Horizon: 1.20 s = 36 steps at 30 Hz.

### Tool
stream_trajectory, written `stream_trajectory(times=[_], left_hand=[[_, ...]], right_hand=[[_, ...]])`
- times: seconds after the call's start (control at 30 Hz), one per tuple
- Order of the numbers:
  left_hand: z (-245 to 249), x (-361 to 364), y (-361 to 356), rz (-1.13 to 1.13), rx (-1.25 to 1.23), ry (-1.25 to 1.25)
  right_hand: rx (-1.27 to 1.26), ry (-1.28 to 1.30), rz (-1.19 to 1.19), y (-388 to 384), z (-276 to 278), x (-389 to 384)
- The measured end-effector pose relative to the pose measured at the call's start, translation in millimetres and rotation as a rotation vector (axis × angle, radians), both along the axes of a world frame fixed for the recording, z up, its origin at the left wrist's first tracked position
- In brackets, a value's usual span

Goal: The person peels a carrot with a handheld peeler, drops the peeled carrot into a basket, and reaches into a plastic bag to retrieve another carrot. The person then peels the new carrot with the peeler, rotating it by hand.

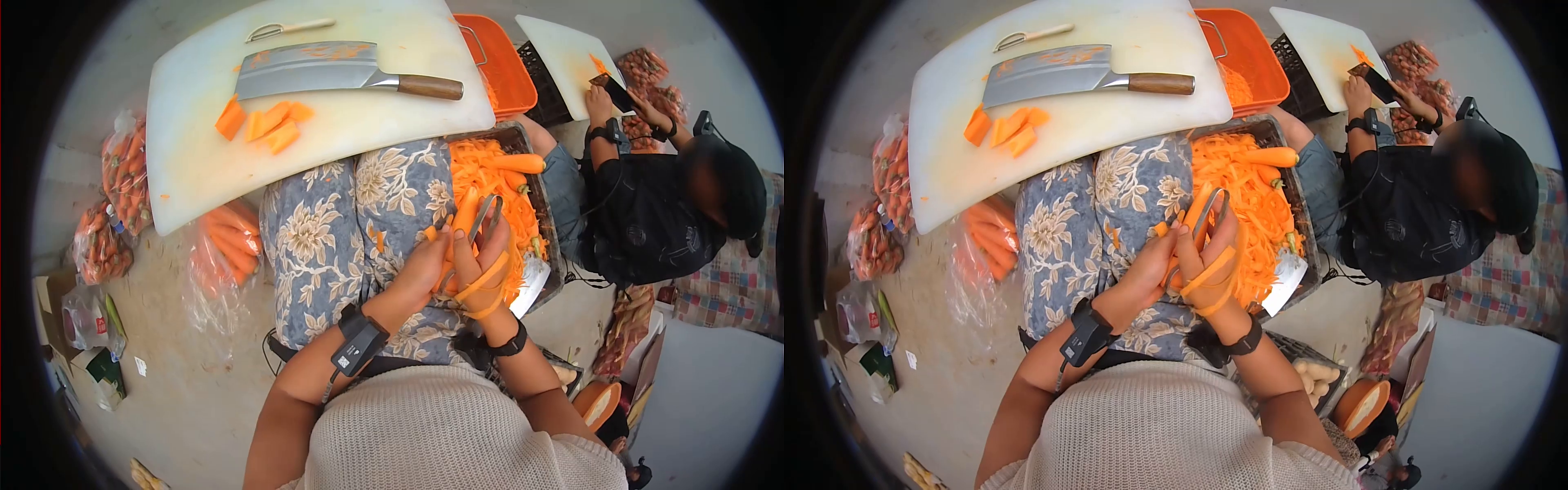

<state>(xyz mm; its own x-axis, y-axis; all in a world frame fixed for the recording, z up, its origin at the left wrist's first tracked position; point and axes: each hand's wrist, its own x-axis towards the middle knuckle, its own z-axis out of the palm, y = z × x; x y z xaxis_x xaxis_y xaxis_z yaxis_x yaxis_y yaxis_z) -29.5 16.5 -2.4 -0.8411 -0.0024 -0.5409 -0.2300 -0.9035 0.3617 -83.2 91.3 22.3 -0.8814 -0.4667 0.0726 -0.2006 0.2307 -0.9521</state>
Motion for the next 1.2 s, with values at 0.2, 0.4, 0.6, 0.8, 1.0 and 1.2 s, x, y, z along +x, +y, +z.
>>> stream_trajectory(times=[0.2,0.4,0.6,0.8,1.0,1.2], left_hand=[[-22.5,-3.0,10.3,-0.013,-0.103,0.016],[-16.9,-2.4,9.2,-0.078,-0.218,-0.023],[-0.8,-3.9,-2.9,-0.104,-0.040,-0.047],[3.8,-6.0,-4.2,-0.110,-0.034,-0.090],[-0.3,-4.5,-3.6,-0.103,-0.038,-0.047],[0.9,-3.2,-5.2,-0.104,-0.036,-0.004]], right_hand=[[0.193,-0.092,-0.078,0.0,-9.9,-35.2],[0.192,-0.324,-0.222,-9.1,-27.2,-67.0],[0.182,-0.190,-0.213,-9.9,-57.3,-92.3],[0.126,-0.259,-0.234,-12.0,-73.4,-107.5],[0.180,-0.592,-0.055,-0.9,-93.0,-126.0],[0.015,-0.901,-0.080,9.0,-116.2,-140.7]])
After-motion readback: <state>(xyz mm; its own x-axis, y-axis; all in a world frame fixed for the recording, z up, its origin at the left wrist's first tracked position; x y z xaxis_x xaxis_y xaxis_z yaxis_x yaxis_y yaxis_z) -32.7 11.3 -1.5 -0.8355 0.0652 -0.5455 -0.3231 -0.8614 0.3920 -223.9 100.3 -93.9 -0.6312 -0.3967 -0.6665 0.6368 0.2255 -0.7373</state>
